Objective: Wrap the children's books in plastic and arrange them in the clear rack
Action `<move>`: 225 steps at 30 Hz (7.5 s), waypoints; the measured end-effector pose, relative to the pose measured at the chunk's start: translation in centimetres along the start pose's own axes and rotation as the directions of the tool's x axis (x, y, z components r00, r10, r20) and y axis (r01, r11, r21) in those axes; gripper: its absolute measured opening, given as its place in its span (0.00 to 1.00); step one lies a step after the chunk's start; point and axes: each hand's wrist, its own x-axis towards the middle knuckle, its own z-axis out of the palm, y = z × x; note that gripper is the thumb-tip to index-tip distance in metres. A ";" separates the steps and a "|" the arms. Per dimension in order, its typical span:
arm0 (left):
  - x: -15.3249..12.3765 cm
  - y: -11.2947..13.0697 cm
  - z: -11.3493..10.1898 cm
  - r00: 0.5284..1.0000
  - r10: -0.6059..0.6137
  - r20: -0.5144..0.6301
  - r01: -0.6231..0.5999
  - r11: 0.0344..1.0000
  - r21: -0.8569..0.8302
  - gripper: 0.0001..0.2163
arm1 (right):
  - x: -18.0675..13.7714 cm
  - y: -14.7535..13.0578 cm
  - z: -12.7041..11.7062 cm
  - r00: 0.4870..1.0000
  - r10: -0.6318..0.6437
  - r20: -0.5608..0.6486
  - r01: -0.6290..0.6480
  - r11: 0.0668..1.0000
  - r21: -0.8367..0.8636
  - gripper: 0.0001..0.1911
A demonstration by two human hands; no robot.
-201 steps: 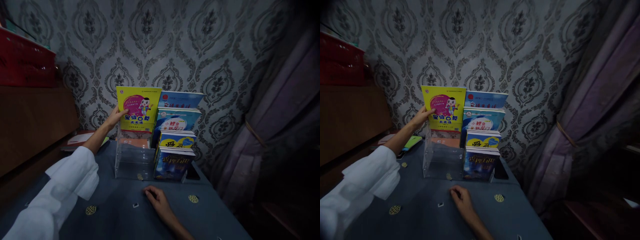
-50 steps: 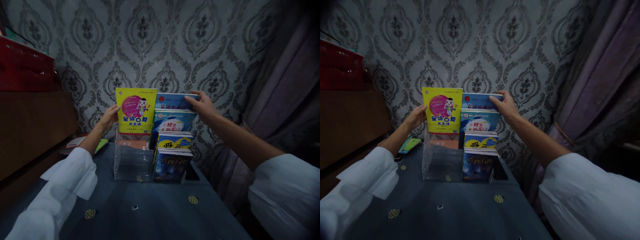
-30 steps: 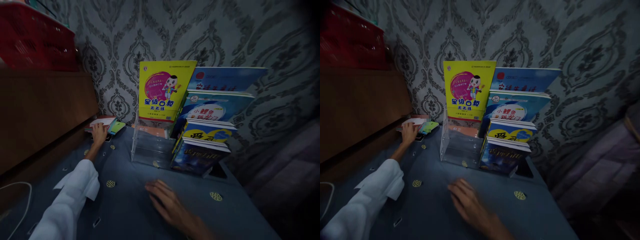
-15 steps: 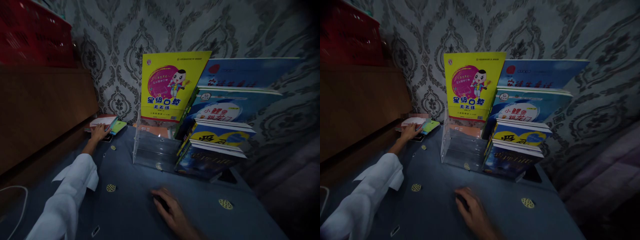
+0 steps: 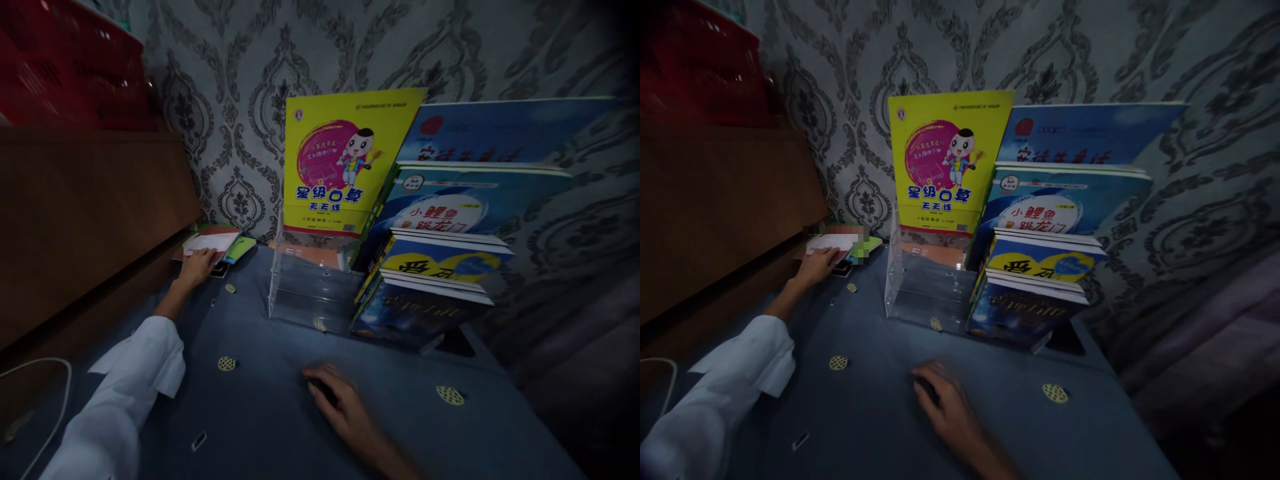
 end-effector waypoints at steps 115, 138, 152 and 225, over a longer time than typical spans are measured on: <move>-20.0 20.5 0.2 0.868 0.493 -0.053 -0.479 0.806 -0.348 0.21 | -0.5 1.5 -0.8 0.970 -0.136 -0.202 0.071 0.952 -0.299 0.12; -22.4 12.3 0.1 0.866 0.499 -0.039 -0.479 0.803 -0.354 0.23 | -3.0 2.0 -1.9 0.997 -0.017 -0.075 -0.025 0.853 -0.522 0.21; -22.0 19.0 1.4 0.814 0.578 -0.055 -0.572 0.780 -0.254 0.22 | -3.9 5.1 -4.4 0.990 -0.022 -0.137 -0.058 0.832 -0.551 0.22; -15.1 29.7 -0.2 0.535 0.816 -0.219 -0.824 0.446 -0.350 0.18 | -2.9 6.9 -6.9 0.934 0.057 -0.352 -0.131 0.973 -0.190 0.23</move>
